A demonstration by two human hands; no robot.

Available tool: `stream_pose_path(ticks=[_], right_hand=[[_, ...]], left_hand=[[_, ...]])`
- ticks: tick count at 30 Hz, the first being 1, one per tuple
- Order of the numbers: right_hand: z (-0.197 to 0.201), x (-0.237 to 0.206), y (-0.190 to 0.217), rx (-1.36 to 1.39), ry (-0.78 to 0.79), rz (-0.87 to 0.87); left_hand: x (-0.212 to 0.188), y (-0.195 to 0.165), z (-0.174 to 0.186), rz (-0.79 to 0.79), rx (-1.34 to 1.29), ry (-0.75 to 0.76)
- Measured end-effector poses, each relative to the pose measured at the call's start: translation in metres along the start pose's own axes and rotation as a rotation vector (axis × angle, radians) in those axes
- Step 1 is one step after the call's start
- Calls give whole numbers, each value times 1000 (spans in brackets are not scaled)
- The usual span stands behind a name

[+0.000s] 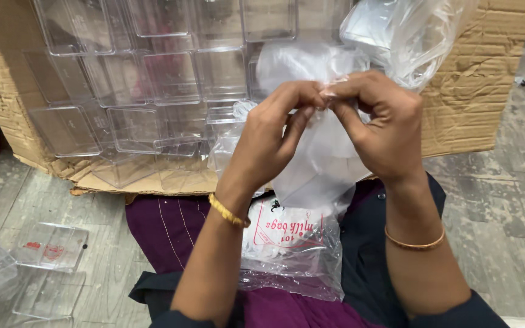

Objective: The person sits on the floor in front of a cardboard box filled with clear plastic boxes. They take boxes out one at a time, pull the plastic bag wrapping off each box by hand, and stack the unwrapped boxes.

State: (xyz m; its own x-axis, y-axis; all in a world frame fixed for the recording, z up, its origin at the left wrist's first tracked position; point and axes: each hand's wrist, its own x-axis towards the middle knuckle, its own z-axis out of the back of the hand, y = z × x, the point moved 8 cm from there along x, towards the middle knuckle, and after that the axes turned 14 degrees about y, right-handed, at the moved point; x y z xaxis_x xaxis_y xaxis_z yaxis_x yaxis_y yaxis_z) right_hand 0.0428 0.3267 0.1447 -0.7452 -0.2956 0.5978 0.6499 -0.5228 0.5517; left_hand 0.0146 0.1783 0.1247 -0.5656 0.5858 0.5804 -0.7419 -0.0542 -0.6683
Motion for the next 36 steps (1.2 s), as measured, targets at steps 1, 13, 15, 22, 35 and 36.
stream_pose_path(ticks=[1,13,15,22,35,36], right_hand=[[2,3,6,35,-43,-19],[39,-19,-26,151,-64,-141],[46,-27,-67,-62,42,-303],[4,-67,-168,-434,240,-387],[-32,-70,-208,-255,317,-567],[-23,-69,-201,-262,297,-606]], left_hand=[[-3,-8,2,-3,26,-18],[-45,-50,47,154,247,-235],[-51,-49,53,172,240,-251],[-67,-41,54,224,220,-237],[-69,-37,48,225,177,-213],[-69,-37,49,222,174,-208]])
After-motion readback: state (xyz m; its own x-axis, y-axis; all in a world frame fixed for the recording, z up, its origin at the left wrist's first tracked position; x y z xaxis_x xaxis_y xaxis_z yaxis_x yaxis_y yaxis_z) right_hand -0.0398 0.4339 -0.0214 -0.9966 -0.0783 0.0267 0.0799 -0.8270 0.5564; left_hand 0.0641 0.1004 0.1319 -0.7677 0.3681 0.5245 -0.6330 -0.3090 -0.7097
